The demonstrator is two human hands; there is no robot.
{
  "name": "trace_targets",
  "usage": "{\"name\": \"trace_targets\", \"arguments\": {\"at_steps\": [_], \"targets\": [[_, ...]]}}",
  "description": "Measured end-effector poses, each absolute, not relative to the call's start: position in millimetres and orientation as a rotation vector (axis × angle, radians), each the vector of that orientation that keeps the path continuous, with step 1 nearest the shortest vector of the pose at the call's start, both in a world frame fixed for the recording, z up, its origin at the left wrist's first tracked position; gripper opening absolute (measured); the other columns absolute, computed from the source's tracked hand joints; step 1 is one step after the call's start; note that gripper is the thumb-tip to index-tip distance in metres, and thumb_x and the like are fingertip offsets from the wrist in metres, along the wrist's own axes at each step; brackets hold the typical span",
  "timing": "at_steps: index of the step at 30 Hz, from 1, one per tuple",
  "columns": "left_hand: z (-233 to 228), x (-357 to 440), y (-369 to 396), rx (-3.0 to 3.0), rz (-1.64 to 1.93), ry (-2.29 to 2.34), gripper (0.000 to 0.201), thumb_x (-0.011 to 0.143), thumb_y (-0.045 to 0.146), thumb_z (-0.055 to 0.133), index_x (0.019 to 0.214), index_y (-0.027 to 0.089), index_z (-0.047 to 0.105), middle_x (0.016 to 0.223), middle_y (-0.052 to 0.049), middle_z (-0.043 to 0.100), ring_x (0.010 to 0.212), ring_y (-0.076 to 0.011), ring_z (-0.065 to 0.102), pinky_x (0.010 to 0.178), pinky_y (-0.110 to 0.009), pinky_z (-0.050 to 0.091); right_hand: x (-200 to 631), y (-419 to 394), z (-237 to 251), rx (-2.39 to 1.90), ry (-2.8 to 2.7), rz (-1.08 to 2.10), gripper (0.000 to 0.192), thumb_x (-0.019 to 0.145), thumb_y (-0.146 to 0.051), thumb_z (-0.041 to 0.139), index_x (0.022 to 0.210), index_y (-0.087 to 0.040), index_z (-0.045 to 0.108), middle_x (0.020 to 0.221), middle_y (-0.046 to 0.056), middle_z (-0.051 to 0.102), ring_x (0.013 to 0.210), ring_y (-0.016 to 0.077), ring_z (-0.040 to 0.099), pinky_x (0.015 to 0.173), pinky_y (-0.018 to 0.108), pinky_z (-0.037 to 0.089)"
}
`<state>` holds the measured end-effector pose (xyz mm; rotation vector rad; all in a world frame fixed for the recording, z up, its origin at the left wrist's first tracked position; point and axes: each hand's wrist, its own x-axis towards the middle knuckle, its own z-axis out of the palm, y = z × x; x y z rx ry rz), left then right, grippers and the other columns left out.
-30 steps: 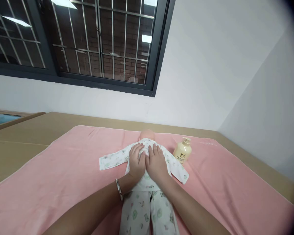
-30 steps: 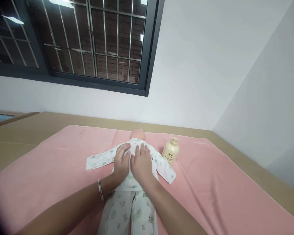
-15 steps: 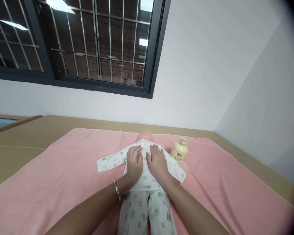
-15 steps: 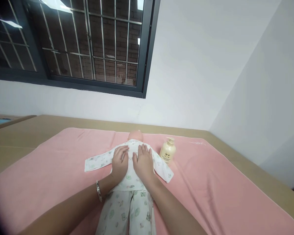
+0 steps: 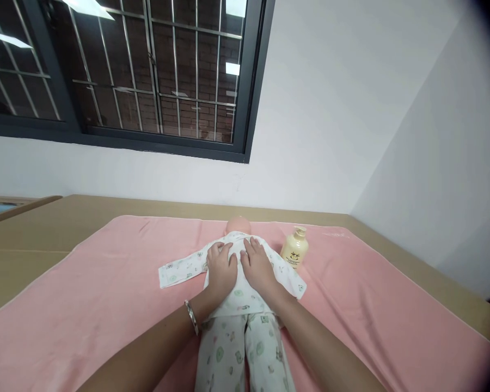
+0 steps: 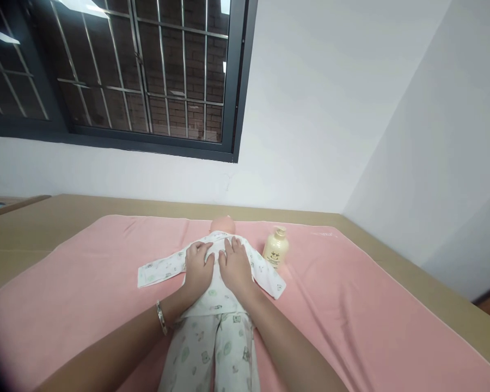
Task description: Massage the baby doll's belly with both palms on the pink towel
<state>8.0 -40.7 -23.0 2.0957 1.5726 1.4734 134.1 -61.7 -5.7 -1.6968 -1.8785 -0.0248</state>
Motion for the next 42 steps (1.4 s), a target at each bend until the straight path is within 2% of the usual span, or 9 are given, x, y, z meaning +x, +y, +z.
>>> {"name": "trace_targets", "arguments": {"at_steps": [6, 11, 15, 18, 21, 24, 29, 35, 42], "targets": [[-28, 2, -23, 2.234, 1.422, 1.436, 0.031, 0.088, 0.019, 0.044, 0.116, 0.018, 0.058, 0.121, -0.011, 0.058, 0.118, -0.027, 0.05, 0.105, -0.049, 0.04, 107, -93, -5, -1.719, -2.027, -0.319, 0.049, 0.091, -0.018, 0.043, 0.137, -0.002, 0.05, 0.137, 0.024, 0.051, 0.134, 0.0335, 0.042, 0.114, 0.049, 0.028], [-28, 4, -29, 2.373, 1.391, 1.505, 0.031, 0.091, 0.02, 0.041, 0.115, 0.016, 0.06, 0.127, -0.014, 0.056, 0.123, -0.03, 0.046, 0.106, -0.052, 0.038, 125, -74, 1, -1.642, -1.985, -0.134, 0.043, 0.097, -0.022, 0.035, 0.133, -0.01, 0.055, 0.14, 0.017, 0.051, 0.135, 0.025, 0.042, 0.116, 0.044, 0.026], [-18, 7, -44, 2.459, 1.317, 1.543, 0.026, 0.091, 0.02, 0.042, 0.102, 0.017, 0.065, 0.109, -0.014, 0.061, 0.106, -0.0298, 0.054, 0.093, -0.049, 0.046, 144, -54, 3, -1.589, -1.958, 0.067, 0.042, 0.099, -0.029, 0.035, 0.136, -0.017, 0.051, 0.146, 0.009, 0.046, 0.14, 0.0223, 0.034, 0.117, 0.046, 0.024], [-14, 7, -50, 2.458, 1.283, 1.581, 0.024, 0.09, 0.02, 0.043, 0.097, 0.018, 0.066, 0.099, -0.012, 0.062, 0.098, -0.029, 0.056, 0.086, -0.047, 0.048, 144, -53, 2, -1.578, -1.934, 0.049, 0.04, 0.099, -0.028, 0.034, 0.135, -0.018, 0.051, 0.145, 0.009, 0.046, 0.14, 0.0219, 0.034, 0.117, 0.047, 0.023], [-17, 6, -48, 2.426, 1.325, 1.589, 0.029, 0.09, 0.021, 0.043, 0.109, 0.019, 0.065, 0.113, -0.013, 0.062, 0.109, -0.0303, 0.055, 0.094, -0.049, 0.046, 135, -62, 1, -1.634, -1.907, -0.033, 0.039, 0.098, -0.024, 0.034, 0.13, -0.014, 0.055, 0.141, 0.012, 0.05, 0.136, 0.0241, 0.039, 0.115, 0.046, 0.026], [-25, 5, -40, 2.37, 1.347, 1.588, 0.038, 0.089, 0.022, 0.044, 0.123, 0.018, 0.059, 0.132, -0.014, 0.055, 0.125, -0.0316, 0.048, 0.105, -0.051, 0.04, 123, -75, 3, -1.702, -1.902, -0.164, 0.036, 0.096, -0.019, 0.035, 0.119, -0.009, 0.061, 0.129, 0.016, 0.058, 0.129, 0.0269, 0.047, 0.113, 0.043, 0.03], [-33, 5, -32, 2.35, 1.325, 1.579, 0.044, 0.087, 0.019, 0.043, 0.128, 0.014, 0.056, 0.142, -0.017, 0.048, 0.135, -0.0337, 0.04, 0.11, -0.054, 0.034, 114, -86, 4, -1.705, -1.939, -0.295, 0.032, 0.092, -0.014, 0.038, 0.106, -0.011, 0.066, 0.115, 0.017, 0.066, 0.119, 0.0275, 0.055, 0.11, 0.042, 0.033], [-30, 5, -36, 2.383, 1.349, 1.5, 0.041, 0.088, 0.018, 0.043, 0.124, 0.013, 0.059, 0.138, -0.017, 0.053, 0.133, -0.0335, 0.044, 0.112, -0.055, 0.034, 127, -71, -2, -1.657, -1.89, -0.066, 0.043, 0.095, -0.023, 0.035, 0.132, -0.012, 0.056, 0.142, 0.014, 0.048, 0.136, 0.0261, 0.04, 0.113, 0.043, 0.032], [-30, 5, -41, 2.355, 1.449, 1.415, 0.031, 0.085, 0.016, 0.046, 0.11, 0.018, 0.065, 0.129, -0.013, 0.06, 0.127, -0.0311, 0.05, 0.109, -0.054, 0.04, 140, -51, -8, -1.631, -1.873, 0.09, 0.05, 0.1, -0.033, 0.03, 0.141, -0.01, 0.047, 0.151, 0.013, 0.036, 0.143, 0.0249, 0.028, 0.118, 0.043, 0.024]]}}
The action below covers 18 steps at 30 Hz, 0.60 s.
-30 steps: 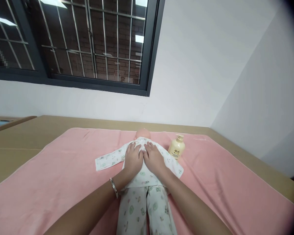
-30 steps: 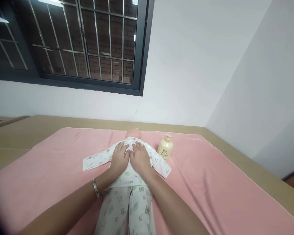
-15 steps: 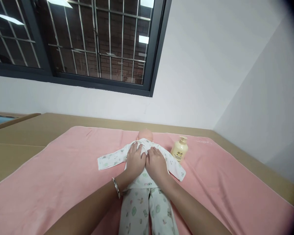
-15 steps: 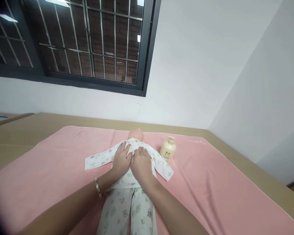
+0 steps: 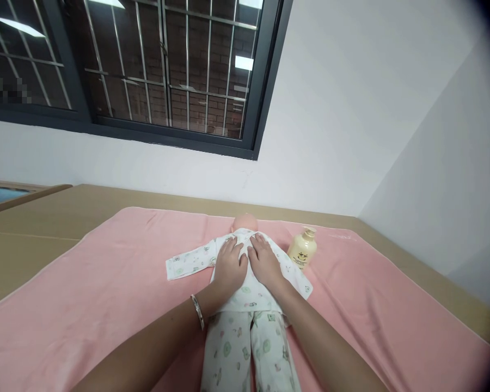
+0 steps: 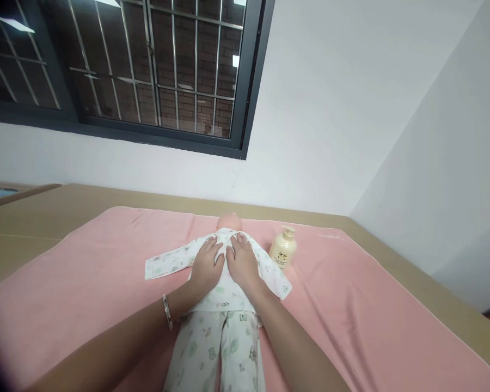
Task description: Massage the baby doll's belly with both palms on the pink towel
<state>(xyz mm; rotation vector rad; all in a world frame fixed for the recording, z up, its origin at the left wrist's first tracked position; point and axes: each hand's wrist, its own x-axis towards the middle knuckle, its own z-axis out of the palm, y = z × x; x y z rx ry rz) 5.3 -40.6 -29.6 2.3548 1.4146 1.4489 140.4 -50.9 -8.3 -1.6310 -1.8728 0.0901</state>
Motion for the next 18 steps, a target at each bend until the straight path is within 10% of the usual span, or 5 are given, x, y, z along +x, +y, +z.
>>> {"name": "trace_targets", "arguments": {"at_steps": [18], "targets": [[-31, 6, -33, 2.364, 1.271, 1.628, 0.048, 0.088, 0.023, 0.045, 0.134, 0.012, 0.05, 0.145, -0.017, 0.046, 0.139, -0.033, 0.036, 0.115, -0.054, 0.031, 118, -85, -2, -1.747, -1.99, -0.46, 0.038, 0.096, -0.019, 0.036, 0.119, -0.007, 0.064, 0.127, 0.018, 0.06, 0.124, 0.0265, 0.053, 0.112, 0.038, 0.034]]}}
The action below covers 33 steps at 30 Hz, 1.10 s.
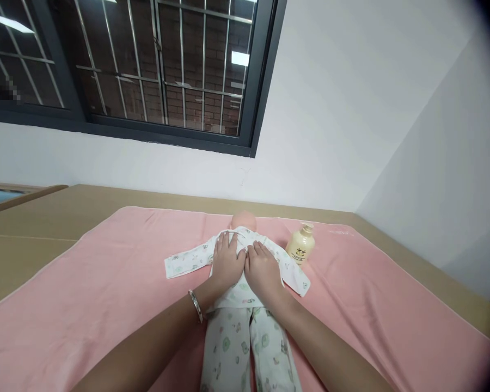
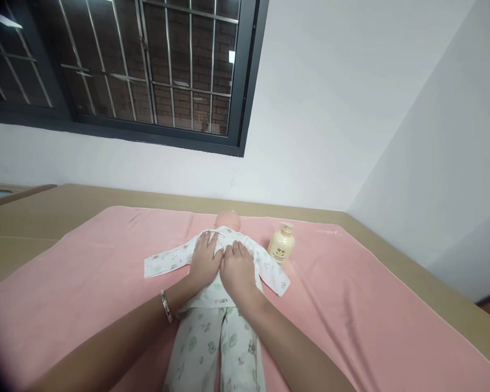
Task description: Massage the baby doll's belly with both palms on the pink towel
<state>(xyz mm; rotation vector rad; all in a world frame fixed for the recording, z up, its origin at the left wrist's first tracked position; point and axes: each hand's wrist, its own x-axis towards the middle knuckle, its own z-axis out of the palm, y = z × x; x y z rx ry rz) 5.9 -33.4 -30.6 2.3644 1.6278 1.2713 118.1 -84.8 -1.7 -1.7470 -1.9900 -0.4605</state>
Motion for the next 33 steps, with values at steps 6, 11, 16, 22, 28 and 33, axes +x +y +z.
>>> {"name": "trace_targets", "arguments": {"at_steps": [6, 11, 16, 22, 28, 33], "targets": [[-31, 4, -32, 2.432, 1.322, 1.512, 0.036, 0.09, 0.021, 0.043, 0.123, 0.013, 0.057, 0.137, -0.016, 0.052, 0.132, -0.0319, 0.043, 0.112, -0.054, 0.035, 125, -79, -7, -1.688, -1.957, -0.257, 0.043, 0.096, -0.022, 0.036, 0.131, -0.01, 0.057, 0.14, 0.015, 0.05, 0.134, 0.0252, 0.043, 0.115, 0.038, 0.031], [-23, 3, -40, 2.422, 1.412, 1.318, 0.019, 0.089, 0.015, 0.042, 0.088, 0.018, 0.06, 0.109, -0.012, 0.063, 0.108, -0.0257, 0.058, 0.097, -0.045, 0.049, 136, -64, -7, -1.621, -1.921, 0.017, 0.048, 0.096, -0.026, 0.036, 0.14, -0.012, 0.049, 0.151, 0.011, 0.037, 0.142, 0.0242, 0.03, 0.118, 0.04, 0.025], [-18, 4, -48, 2.361, 1.432, 1.374, 0.015, 0.089, 0.017, 0.043, 0.088, 0.018, 0.058, 0.102, -0.011, 0.064, 0.101, -0.026, 0.06, 0.092, -0.045, 0.051, 137, -61, -4, -1.605, -1.899, 0.092, 0.05, 0.096, -0.028, 0.036, 0.141, -0.011, 0.046, 0.152, 0.011, 0.036, 0.144, 0.024, 0.027, 0.12, 0.041, 0.022], [-29, 3, -44, 2.277, 1.385, 1.544, 0.034, 0.09, 0.023, 0.043, 0.12, 0.014, 0.058, 0.131, -0.015, 0.058, 0.127, -0.0304, 0.05, 0.11, -0.051, 0.04, 131, -70, -2, -1.652, -1.864, -0.002, 0.048, 0.095, -0.028, 0.038, 0.138, -0.01, 0.05, 0.147, 0.013, 0.043, 0.14, 0.0261, 0.034, 0.117, 0.042, 0.027], [-30, 3, -36, 2.342, 1.203, 1.627, 0.048, 0.092, 0.028, 0.042, 0.136, 0.01, 0.049, 0.146, -0.019, 0.043, 0.139, -0.0337, 0.035, 0.115, -0.053, 0.031, 119, -83, 0, -1.696, -1.93, -0.29, 0.038, 0.096, -0.021, 0.036, 0.118, -0.008, 0.065, 0.131, 0.015, 0.059, 0.128, 0.0243, 0.05, 0.114, 0.037, 0.032], [-26, 4, -34, 2.467, 1.106, 1.651, 0.049, 0.092, 0.026, 0.041, 0.138, 0.01, 0.046, 0.145, -0.02, 0.043, 0.139, -0.0346, 0.035, 0.113, -0.055, 0.031, 118, -84, 3, -1.693, -2.028, -0.411, 0.035, 0.095, -0.016, 0.039, 0.114, -0.01, 0.067, 0.124, 0.016, 0.062, 0.122, 0.0237, 0.054, 0.112, 0.036, 0.034]]}}
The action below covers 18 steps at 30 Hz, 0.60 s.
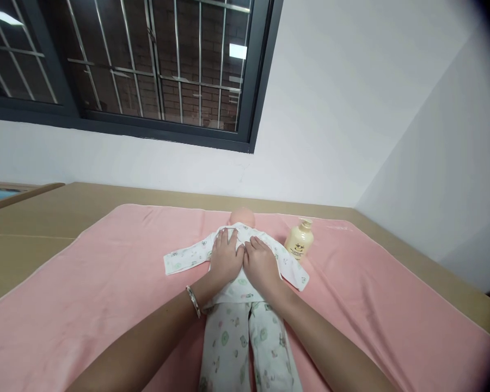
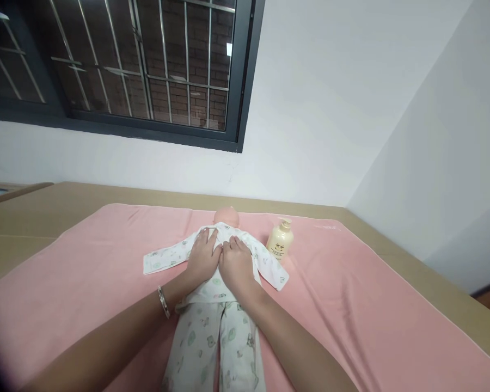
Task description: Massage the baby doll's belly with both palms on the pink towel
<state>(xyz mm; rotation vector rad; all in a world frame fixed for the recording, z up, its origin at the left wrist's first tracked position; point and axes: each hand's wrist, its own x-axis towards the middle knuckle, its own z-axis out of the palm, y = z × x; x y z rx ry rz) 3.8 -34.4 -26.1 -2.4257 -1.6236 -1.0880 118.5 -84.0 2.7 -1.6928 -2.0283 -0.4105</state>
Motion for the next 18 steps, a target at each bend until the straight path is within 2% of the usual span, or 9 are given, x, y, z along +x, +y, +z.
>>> {"name": "trace_targets", "arguments": {"at_steps": [5, 9, 14, 18], "targets": [[-27, 2, -33, -2.45, -1.145, -1.509, 0.04, 0.093, 0.022, 0.039, 0.129, 0.014, 0.054, 0.138, -0.017, 0.049, 0.134, -0.0334, 0.04, 0.11, -0.056, 0.034, 125, -79, 2, -1.68, -2.015, -0.256, 0.04, 0.096, -0.021, 0.038, 0.128, -0.015, 0.061, 0.139, 0.012, 0.052, 0.132, 0.0238, 0.045, 0.114, 0.038, 0.031], [-27, 1, -33, -2.494, -1.322, -1.4, 0.027, 0.093, 0.02, 0.039, 0.109, 0.018, 0.061, 0.125, -0.013, 0.057, 0.124, -0.0286, 0.049, 0.107, -0.053, 0.039, 129, -74, 1, -1.684, -1.985, -0.132, 0.046, 0.096, -0.024, 0.035, 0.137, -0.013, 0.053, 0.147, 0.011, 0.044, 0.139, 0.0252, 0.037, 0.117, 0.04, 0.027], [-27, 2, -35, -2.467, -1.526, -1.428, 0.014, 0.091, 0.02, 0.045, 0.088, 0.019, 0.058, 0.111, -0.011, 0.063, 0.111, -0.0261, 0.056, 0.1, -0.048, 0.046, 132, -70, 1, -1.687, -1.953, -0.03, 0.05, 0.095, -0.025, 0.035, 0.142, -0.011, 0.046, 0.151, 0.011, 0.038, 0.141, 0.0255, 0.031, 0.118, 0.042, 0.024], [-26, 3, -38, -2.43, -1.55, -1.445, 0.01, 0.089, 0.019, 0.046, 0.087, 0.02, 0.056, 0.107, -0.01, 0.063, 0.109, -0.026, 0.056, 0.097, -0.046, 0.048, 131, -72, 2, -1.727, -1.941, 0.027, 0.051, 0.096, -0.028, 0.034, 0.143, -0.011, 0.045, 0.153, 0.012, 0.033, 0.143, 0.0272, 0.028, 0.118, 0.045, 0.024]]}}
